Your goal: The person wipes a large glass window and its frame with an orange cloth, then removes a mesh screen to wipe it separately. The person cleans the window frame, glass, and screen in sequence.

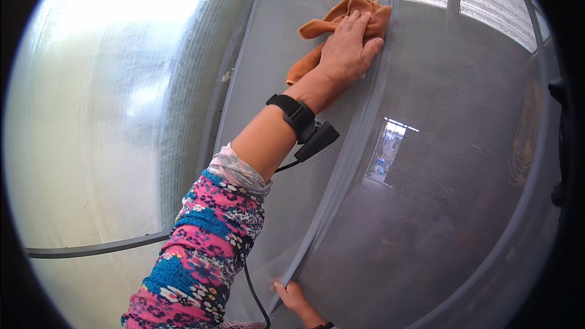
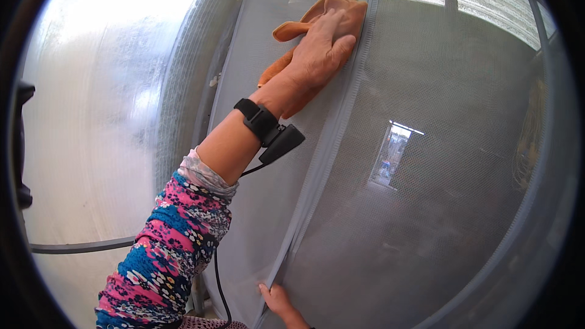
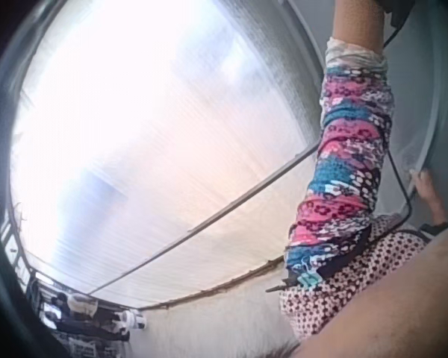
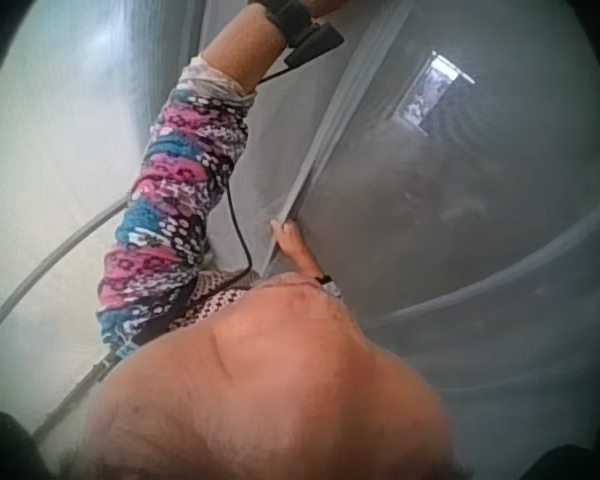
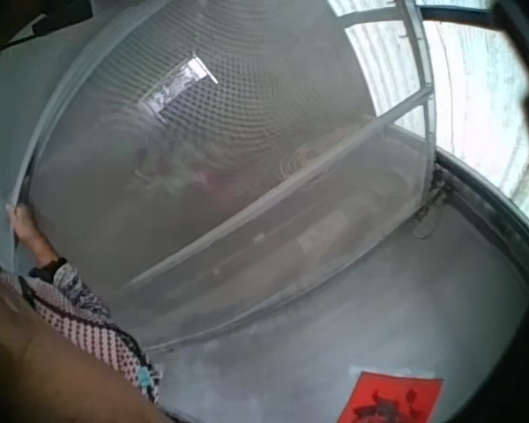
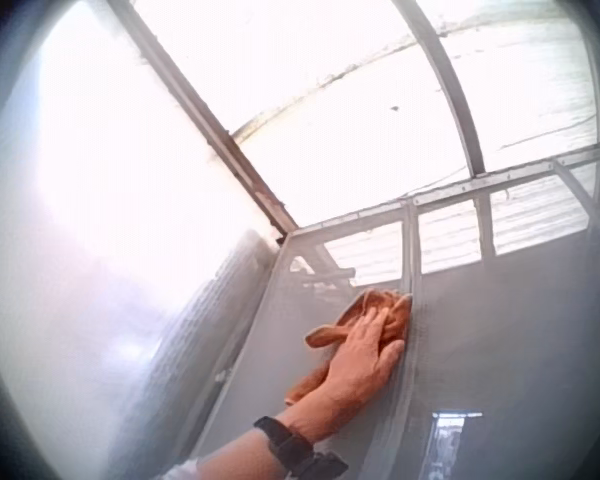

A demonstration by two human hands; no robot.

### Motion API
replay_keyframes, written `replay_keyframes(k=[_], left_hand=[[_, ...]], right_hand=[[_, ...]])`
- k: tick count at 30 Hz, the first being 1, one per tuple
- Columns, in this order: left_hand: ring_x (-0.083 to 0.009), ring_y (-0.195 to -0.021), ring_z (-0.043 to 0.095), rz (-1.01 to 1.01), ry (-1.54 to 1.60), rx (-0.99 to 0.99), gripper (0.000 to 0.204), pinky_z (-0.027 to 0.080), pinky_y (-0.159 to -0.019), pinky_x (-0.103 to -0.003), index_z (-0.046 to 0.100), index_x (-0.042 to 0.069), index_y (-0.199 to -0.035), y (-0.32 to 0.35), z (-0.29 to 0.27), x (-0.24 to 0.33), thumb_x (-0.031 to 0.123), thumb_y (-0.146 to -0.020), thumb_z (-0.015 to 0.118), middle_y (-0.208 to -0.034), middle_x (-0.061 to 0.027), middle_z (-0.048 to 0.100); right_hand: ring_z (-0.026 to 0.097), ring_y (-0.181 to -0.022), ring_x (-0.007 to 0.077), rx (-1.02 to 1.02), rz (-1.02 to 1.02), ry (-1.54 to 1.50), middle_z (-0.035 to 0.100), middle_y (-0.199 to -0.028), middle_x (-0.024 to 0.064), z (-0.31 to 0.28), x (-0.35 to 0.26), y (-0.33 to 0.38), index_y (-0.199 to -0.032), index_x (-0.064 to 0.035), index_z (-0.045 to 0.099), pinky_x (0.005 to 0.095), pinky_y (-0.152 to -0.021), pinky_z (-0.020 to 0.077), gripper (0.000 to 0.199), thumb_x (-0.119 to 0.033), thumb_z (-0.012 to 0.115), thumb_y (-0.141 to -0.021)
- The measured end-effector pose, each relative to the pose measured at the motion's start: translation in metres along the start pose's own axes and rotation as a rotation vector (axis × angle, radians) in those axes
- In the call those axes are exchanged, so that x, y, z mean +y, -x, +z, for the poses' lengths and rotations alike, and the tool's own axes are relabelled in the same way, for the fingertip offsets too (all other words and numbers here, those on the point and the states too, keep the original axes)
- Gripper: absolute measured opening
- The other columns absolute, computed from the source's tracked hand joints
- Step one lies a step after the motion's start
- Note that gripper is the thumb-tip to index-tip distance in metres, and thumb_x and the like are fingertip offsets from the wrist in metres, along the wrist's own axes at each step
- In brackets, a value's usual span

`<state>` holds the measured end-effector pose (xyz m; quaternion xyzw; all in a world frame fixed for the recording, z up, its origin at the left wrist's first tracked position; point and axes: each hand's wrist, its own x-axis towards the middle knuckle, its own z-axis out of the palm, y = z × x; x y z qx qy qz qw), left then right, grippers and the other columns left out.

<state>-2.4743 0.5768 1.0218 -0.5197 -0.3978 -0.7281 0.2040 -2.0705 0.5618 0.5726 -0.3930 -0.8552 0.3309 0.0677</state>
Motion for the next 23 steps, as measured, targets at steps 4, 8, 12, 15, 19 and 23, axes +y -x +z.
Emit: replay_keyframes(k=[4, 8, 12, 15, 19, 23], left_hand=[[-0.0380, -0.148, 0.032, 0.237, 0.046, -0.004, 0.069, 0.033, -0.120, -0.045, 0.034, 0.007, -0.155, 0.098, -0.053, -0.240, 0.011, -0.093, 0.061, -0.159, -0.0215, 0.035], [-0.0383, -0.142, 0.043, 0.504, -0.138, -0.026, 0.063, 0.039, -0.116, -0.047, 0.046, 0.006, -0.148, 0.123, -0.145, -0.537, 0.011, -0.088, 0.068, -0.148, -0.0202, 0.046], [-0.0412, -0.129, 0.053, 0.608, -0.081, 0.140, 0.055, 0.043, -0.110, -0.047, 0.053, 0.006, -0.139, 0.012, -0.242, -0.899, 0.009, -0.086, 0.067, -0.138, -0.0208, 0.055], [-0.0382, -0.123, 0.057, 0.530, -0.133, 0.267, 0.048, 0.045, -0.106, -0.045, 0.053, 0.006, -0.136, -0.107, -0.318, -1.177, 0.020, -0.090, 0.059, -0.131, -0.0181, 0.061], [-0.0379, -0.137, 0.048, 0.272, -0.195, 0.134, 0.057, 0.037, -0.114, -0.048, 0.051, 0.009, -0.143, -0.204, -0.440, -1.584, 0.027, -0.089, 0.058, -0.147, -0.0217, 0.052], [-0.0370, -0.129, 0.056, 0.070, -0.257, 0.328, 0.051, 0.042, -0.110, -0.048, 0.054, 0.012, -0.138, -0.223, -0.580, -2.081, 0.029, -0.090, 0.053, -0.136, -0.0204, 0.061]], right_hand=[[0.069, -0.090, 0.0198, -0.007, 0.032, -0.093, 0.075, -0.093, 0.0080, 0.119, -0.035, -0.227, -0.113, -0.0021, 0.072, 0.0348, -0.082, 0.0534, 0.030, -0.024, 0.056, -0.100], [0.069, -0.096, 0.0204, -0.085, 0.063, -0.006, 0.076, -0.100, 0.0087, 0.242, -0.098, -0.483, -0.117, -0.0018, 0.071, 0.0346, -0.087, 0.0526, 0.033, -0.027, 0.056, -0.101], [0.067, -0.103, 0.0393, -0.092, 0.207, 0.131, 0.072, -0.104, 0.0223, 0.397, -0.164, -0.801, -0.129, -0.0044, 0.063, 0.0458, -0.094, 0.0496, 0.050, -0.044, 0.057, -0.099], [0.066, -0.107, 0.0381, -0.156, 0.206, 0.017, 0.071, -0.110, 0.0218, 0.518, -0.213, -1.067, -0.128, -0.0037, 0.064, 0.0454, -0.096, 0.0485, 0.053, -0.047, 0.058, -0.098], [0.066, -0.108, 0.0378, -0.146, 0.240, -0.039, 0.071, -0.111, 0.0218, 0.688, -0.291, -1.438, -0.129, -0.0041, 0.064, 0.0455, -0.096, 0.0482, 0.053, -0.047, 0.058, -0.098], [0.065, -0.110, 0.0375, -0.075, 0.261, -0.104, 0.071, -0.112, 0.0218, 0.861, -0.381, -1.847, -0.129, -0.0045, 0.064, 0.0455, -0.096, 0.0478, 0.053, -0.047, 0.058, -0.098]])
